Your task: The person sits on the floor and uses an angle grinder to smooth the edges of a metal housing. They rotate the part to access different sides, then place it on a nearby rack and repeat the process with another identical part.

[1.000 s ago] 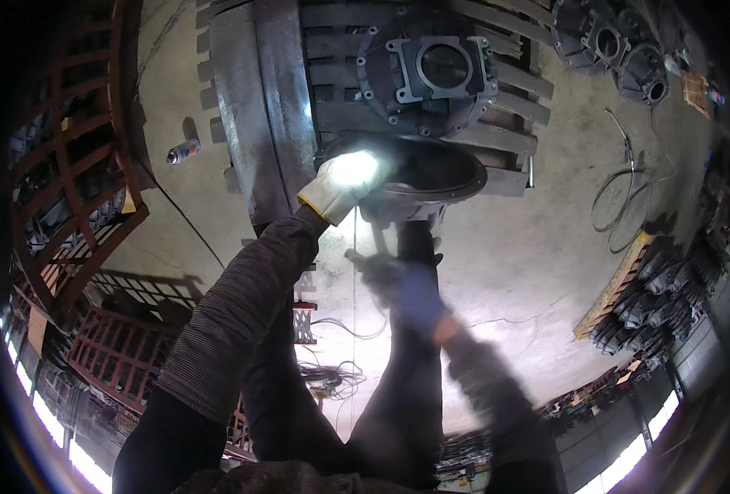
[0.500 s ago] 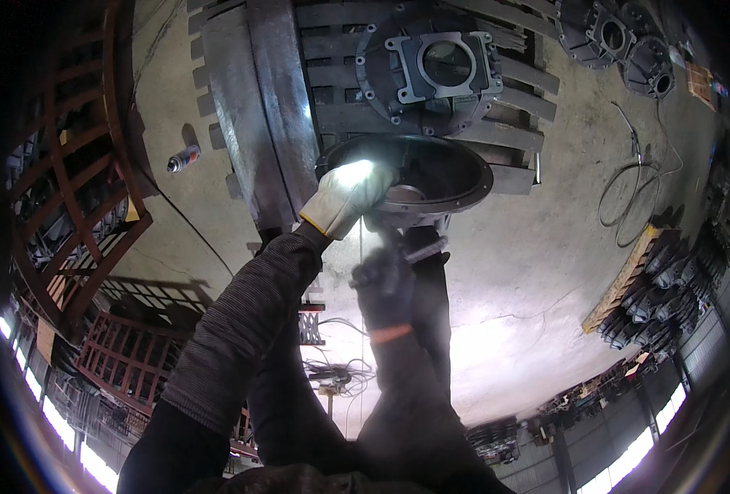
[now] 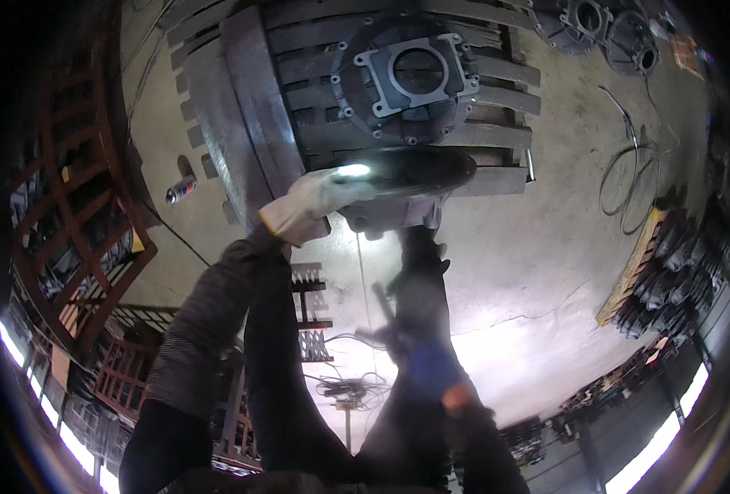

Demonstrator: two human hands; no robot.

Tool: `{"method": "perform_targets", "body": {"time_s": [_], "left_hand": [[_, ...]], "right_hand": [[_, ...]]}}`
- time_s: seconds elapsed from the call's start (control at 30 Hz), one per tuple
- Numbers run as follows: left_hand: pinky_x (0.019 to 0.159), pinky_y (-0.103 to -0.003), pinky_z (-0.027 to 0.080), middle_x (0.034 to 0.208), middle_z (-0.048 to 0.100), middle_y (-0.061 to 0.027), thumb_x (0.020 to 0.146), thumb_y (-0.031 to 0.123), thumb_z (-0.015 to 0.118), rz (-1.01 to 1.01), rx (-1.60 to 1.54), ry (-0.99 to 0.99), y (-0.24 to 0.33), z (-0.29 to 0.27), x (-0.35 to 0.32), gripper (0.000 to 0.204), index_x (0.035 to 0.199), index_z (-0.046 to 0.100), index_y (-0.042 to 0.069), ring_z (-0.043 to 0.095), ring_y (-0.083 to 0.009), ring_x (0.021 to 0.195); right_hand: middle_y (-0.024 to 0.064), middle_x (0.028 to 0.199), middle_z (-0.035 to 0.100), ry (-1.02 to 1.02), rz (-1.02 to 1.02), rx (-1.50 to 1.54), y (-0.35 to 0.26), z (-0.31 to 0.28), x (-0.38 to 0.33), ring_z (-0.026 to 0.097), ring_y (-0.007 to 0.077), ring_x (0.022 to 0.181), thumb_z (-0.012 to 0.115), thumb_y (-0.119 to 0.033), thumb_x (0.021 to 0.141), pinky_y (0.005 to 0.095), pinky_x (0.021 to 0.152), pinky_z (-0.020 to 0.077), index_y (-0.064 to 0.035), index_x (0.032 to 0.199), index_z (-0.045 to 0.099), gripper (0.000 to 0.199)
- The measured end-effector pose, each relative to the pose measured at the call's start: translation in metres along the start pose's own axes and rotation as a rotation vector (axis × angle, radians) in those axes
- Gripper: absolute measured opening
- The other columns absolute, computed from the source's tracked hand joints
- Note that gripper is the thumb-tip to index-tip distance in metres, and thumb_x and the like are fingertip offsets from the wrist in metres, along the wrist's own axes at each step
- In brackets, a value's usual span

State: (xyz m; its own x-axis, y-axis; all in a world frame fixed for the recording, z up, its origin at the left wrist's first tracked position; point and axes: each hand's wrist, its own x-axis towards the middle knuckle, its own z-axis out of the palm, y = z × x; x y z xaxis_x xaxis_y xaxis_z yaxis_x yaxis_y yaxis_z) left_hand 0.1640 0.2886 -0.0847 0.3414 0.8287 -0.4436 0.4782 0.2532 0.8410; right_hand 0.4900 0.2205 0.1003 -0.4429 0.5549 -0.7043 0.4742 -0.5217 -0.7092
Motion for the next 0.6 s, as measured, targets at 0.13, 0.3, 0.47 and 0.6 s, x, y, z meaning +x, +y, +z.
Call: {"method": "perform_targets", "body": {"time_s": [0.13,0.3,0.47,0.6], "left_hand": [[0.097,-0.036,0.059,0.121,0.071,-0.0113,0.103,0.026,0.063,-0.143,0.131,-0.201,-0.042,-0.037,-0.006,0.038,0.138,0.065,0.012,0.071,-0.0246,0.112],[0.104,-0.033,0.060,0.131,0.071,-0.0118,0.102,0.027,0.068,-0.247,-0.294,-0.202,-0.095,-0.036,0.009,0.051,0.151,0.061,0.011,0.071,-0.0235,0.119],[0.087,-0.042,0.063,0.122,0.075,-0.0174,0.086,0.032,0.084,-0.027,0.173,-0.072,-0.069,-0.030,0.020,0.055,0.128,0.067,-0.001,0.077,-0.0330,0.100],[0.083,-0.045,0.057,0.095,0.072,-0.0155,0.082,0.052,0.084,-0.215,0.489,-0.140,0.021,-0.018,0.035,0.050,0.099,0.074,0.006,0.071,-0.0334,0.087]], "right_hand": [[0.0132,0.080,0.076,0.055,-0.012,-0.514,0.128,0.015,0.074,0.076,0.0289,0.073,0.074,-0.026,0.097,0.0419,0.066,0.0591,-0.0124,0.119,0.076,0.026],[0.0143,0.080,0.075,-0.051,0.217,-0.553,0.169,0.053,0.129,0.075,0.0329,0.073,0.062,-0.028,0.101,0.0487,0.070,0.0577,-0.0149,0.118,0.072,0.024],[0.0191,0.088,0.076,-0.155,0.295,-0.453,0.153,0.060,0.145,0.074,0.0424,0.081,0.052,-0.029,0.102,0.0576,0.076,0.0574,-0.0153,0.118,0.069,0.027],[0.0164,0.082,0.076,-0.137,0.245,-0.628,0.164,0.059,0.152,0.075,0.0363,0.075,0.062,-0.033,0.099,0.0516,0.070,0.0589,-0.0197,0.123,0.073,0.029]]}}
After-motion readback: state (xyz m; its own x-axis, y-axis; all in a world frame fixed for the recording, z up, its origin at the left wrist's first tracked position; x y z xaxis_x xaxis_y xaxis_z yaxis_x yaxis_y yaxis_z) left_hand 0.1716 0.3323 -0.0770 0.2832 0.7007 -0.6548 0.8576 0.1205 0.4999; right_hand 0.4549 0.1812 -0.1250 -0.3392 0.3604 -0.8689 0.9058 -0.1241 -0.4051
